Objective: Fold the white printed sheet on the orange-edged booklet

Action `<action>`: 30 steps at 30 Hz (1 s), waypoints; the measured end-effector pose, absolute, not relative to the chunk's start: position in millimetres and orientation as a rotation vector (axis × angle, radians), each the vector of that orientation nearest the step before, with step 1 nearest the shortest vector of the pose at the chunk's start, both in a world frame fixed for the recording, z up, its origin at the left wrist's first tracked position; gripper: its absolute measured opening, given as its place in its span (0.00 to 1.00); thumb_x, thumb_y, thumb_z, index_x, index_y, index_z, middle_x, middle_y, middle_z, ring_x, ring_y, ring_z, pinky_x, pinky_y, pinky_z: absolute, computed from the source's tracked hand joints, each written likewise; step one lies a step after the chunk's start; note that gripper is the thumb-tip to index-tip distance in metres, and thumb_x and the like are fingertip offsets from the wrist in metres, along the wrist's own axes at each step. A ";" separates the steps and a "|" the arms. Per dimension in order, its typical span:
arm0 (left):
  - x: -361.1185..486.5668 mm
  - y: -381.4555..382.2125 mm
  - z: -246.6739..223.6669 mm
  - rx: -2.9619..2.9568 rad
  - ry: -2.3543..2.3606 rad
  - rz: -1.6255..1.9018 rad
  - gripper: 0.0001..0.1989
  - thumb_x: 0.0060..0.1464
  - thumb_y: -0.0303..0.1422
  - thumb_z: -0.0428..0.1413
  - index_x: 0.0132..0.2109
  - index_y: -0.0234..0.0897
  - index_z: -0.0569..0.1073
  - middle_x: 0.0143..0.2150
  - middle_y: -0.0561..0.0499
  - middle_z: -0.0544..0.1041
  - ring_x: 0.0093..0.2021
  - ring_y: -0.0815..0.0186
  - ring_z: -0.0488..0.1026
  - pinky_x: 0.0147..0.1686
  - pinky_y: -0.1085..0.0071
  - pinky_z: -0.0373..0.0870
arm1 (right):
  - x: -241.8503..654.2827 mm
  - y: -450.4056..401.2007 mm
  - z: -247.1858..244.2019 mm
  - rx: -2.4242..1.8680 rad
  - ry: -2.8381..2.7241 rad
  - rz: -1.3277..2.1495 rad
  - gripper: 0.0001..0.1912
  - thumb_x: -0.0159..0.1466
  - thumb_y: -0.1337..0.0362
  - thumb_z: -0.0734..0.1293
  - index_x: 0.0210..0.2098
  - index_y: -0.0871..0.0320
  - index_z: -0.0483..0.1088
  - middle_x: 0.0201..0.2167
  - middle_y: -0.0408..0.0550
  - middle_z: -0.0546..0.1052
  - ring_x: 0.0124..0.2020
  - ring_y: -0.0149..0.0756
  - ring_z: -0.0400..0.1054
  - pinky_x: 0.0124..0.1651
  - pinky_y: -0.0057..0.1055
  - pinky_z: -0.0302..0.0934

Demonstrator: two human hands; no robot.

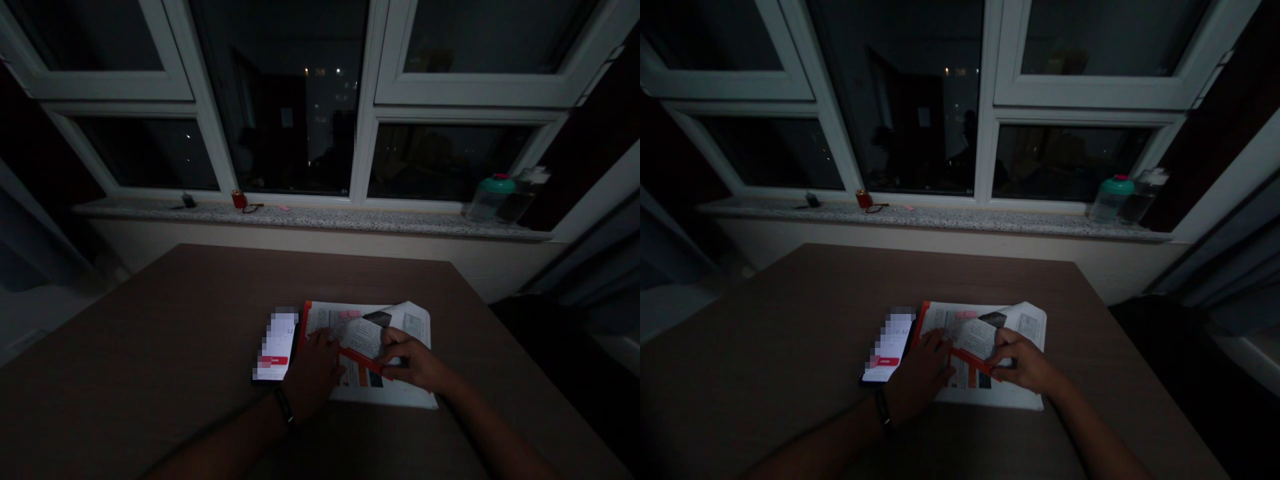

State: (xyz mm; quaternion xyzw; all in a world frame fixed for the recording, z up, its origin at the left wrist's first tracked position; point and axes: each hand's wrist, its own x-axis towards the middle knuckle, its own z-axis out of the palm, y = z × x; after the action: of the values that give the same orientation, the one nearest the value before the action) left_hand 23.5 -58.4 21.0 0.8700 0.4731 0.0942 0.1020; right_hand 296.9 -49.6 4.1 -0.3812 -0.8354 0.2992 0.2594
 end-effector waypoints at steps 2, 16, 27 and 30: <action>23.4 -58.2 19.9 2.568 1.395 0.294 0.22 0.60 0.32 0.56 0.60 0.35 0.66 0.65 0.40 0.61 0.65 0.50 0.56 0.61 0.53 0.59 | 296.6 -49.7 5.0 -1.031 -2.267 0.806 0.09 0.61 0.57 0.72 0.39 0.51 0.80 0.36 0.47 0.69 0.40 0.37 0.65 0.41 0.33 0.61; 22.6 -57.6 15.2 2.567 1.397 0.307 0.22 0.60 0.32 0.57 0.60 0.36 0.66 0.65 0.40 0.60 0.66 0.50 0.55 0.62 0.54 0.59 | 297.9 -48.1 -0.2 -1.045 -2.290 0.768 0.09 0.61 0.56 0.71 0.39 0.52 0.80 0.32 0.45 0.68 0.36 0.36 0.65 0.38 0.31 0.59; 23.0 -57.3 18.6 2.547 1.390 0.294 0.22 0.60 0.32 0.57 0.60 0.35 0.65 0.65 0.40 0.61 0.66 0.50 0.55 0.61 0.53 0.59 | 296.7 -49.2 4.9 -1.051 -2.297 0.779 0.09 0.61 0.56 0.71 0.38 0.52 0.80 0.32 0.45 0.69 0.35 0.35 0.66 0.38 0.31 0.59; 22.8 -57.3 18.3 2.551 1.388 0.298 0.21 0.61 0.32 0.56 0.59 0.35 0.66 0.65 0.40 0.61 0.66 0.50 0.56 0.62 0.54 0.59 | 296.4 -50.0 5.3 -1.061 -2.301 0.773 0.09 0.62 0.57 0.71 0.38 0.52 0.80 0.32 0.45 0.68 0.36 0.35 0.66 0.38 0.31 0.59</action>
State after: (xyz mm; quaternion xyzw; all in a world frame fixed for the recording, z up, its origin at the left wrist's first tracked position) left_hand 22.8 -57.3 18.3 0.8685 0.4725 0.1014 0.1107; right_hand 296.4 -50.0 5.3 -0.3884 -0.8423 0.2832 0.2438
